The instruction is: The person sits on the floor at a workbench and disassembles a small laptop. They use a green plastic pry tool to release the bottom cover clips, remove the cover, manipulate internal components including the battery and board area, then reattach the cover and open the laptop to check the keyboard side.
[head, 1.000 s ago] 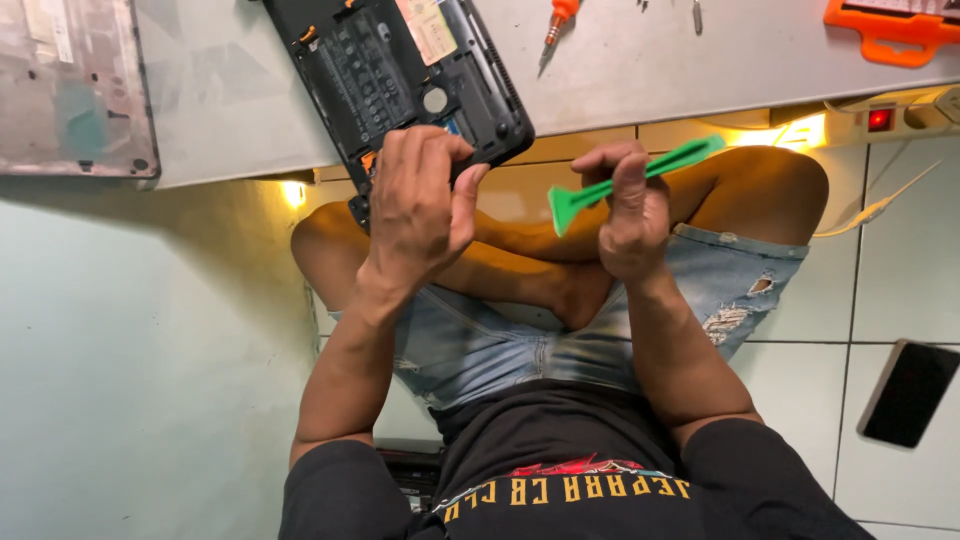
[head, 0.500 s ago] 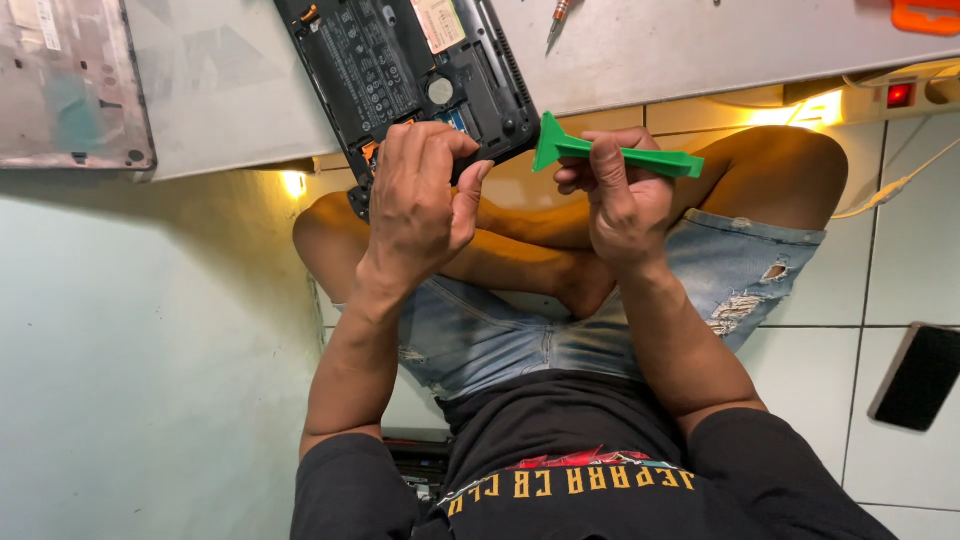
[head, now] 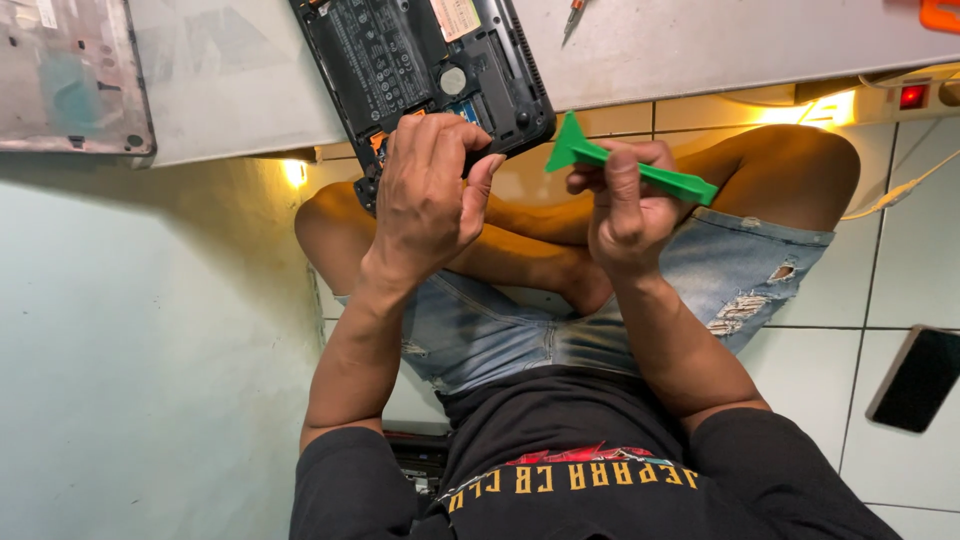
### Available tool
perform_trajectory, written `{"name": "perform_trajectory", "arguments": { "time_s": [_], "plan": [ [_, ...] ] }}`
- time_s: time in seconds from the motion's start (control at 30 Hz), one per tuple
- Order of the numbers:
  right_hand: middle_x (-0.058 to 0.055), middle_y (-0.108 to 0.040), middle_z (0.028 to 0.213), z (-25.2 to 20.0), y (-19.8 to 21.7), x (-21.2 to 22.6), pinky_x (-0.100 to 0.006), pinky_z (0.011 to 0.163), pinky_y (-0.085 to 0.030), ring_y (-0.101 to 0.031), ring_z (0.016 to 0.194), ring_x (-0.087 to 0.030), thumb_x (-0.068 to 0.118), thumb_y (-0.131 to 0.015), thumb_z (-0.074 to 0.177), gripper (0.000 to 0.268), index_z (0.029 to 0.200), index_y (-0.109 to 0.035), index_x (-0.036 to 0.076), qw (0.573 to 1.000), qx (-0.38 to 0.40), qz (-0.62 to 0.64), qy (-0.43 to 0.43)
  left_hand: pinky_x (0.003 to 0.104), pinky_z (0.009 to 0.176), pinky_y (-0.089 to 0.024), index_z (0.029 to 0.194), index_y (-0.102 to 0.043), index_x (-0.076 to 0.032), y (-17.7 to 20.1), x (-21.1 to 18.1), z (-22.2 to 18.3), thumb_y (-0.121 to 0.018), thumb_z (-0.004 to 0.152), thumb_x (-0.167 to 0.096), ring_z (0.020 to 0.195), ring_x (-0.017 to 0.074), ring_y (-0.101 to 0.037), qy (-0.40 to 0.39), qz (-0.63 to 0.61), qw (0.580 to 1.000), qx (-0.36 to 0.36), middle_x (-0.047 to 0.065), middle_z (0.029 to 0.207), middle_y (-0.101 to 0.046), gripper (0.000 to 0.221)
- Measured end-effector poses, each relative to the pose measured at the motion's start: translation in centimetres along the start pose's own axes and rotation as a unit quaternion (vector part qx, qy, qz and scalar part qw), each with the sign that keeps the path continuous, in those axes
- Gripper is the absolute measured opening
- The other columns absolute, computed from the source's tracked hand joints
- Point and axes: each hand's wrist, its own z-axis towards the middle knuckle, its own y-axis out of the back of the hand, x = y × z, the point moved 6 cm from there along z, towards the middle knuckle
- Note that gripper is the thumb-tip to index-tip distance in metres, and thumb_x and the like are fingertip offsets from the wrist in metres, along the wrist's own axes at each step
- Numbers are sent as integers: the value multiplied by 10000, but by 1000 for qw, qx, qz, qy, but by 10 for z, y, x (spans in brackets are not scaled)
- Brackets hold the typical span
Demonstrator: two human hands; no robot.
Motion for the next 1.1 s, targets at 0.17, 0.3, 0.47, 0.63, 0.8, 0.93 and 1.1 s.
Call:
{"name": "perform_trajectory", "arguments": {
  "time_s": [0.17, 0.3, 0.47, 0.63, 0.8, 0.93, 1.1],
  "plan": [
    [-263, -679, 763, -1, -4, -17, -334, 632, -670, -755, 670, -278, 174, -627, 1032, 276, 1076, -598, -98, 995, 29, 57, -78, 384, 749, -445, 1055, -622, -53, 0, 0, 1, -634, 1047, -203, 866, 309, -552, -3, 2, 1000, 2, 80, 939, -548, 151],
    [-267, -677, 791, 2, 2, -30, -343, 689, -678, -764, 721, -280, 186, -609, 1042, 295, 1112, -585, -99, 990, 55, 89, -91, 396, 763, -452, 1095, -641, -51, 4, 0, -2, -628, 1056, -183, 898, 330, -573, -7, -3, 1000, 12, 91, 970, -577, 139],
    [-324, -674, 839, 4, 8, -30, -396, 732, -674, -757, 749, -320, 176, -623, 1032, 340, 1135, -562, -143, 994, 89, 56, -28, 386, 823, -461, 1180, -678, -43, 20, -9, -1, -649, 1020, -105, 958, 317, -603, -15, 28, 999, 32, 93, 1030, -603, 174],
    [-323, -678, 871, 2, 7, -23, -391, 751, -670, -761, 789, -326, 175, -599, 1050, 343, 1159, -550, -147, 992, 109, 54, -23, 421, 879, -499, 1217, -700, -29, 22, -10, -9, -708, 962, -82, 1020, 348, -627, 7, 19, 1000, 15, 118, 1081, -626, 260],
    [-313, -682, 902, 4, 11, -33, -378, 767, -673, -766, 822, -318, 177, -581, 1060, 337, 1181, -544, -135, 990, 122, 69, -34, 399, 935, -455, 1173, -737, -110, 16, 1, -32, -719, 981, -272, 1004, 269, -586, 59, 89, 992, -69, 47, 1052, -588, 251],
    [-286, -699, 930, 3, 13, -37, -337, 751, -671, -776, 839, -281, 211, -566, 1072, 323, 1200, -543, -84, 986, 122, 84, -76, 429, 1009, -427, 1110, -768, -134, 11, 0, -33, -733, 974, -311, 987, 251, -598, 70, 103, 987, -104, 20, 1008, -587, 226],
    [-298, -705, 911, 0, 10, -37, -348, 725, -679, -783, 824, -297, 223, -576, 1064, 327, 1181, -539, -80, 987, 95, 96, -87, 443, 1011, -442, 1150, -773, -147, 8, -3, -32, -726, 990, -305, 1009, 260, -612, 60, 119, 984, -114, 31, 1027, -604, 229]
  ]
}}
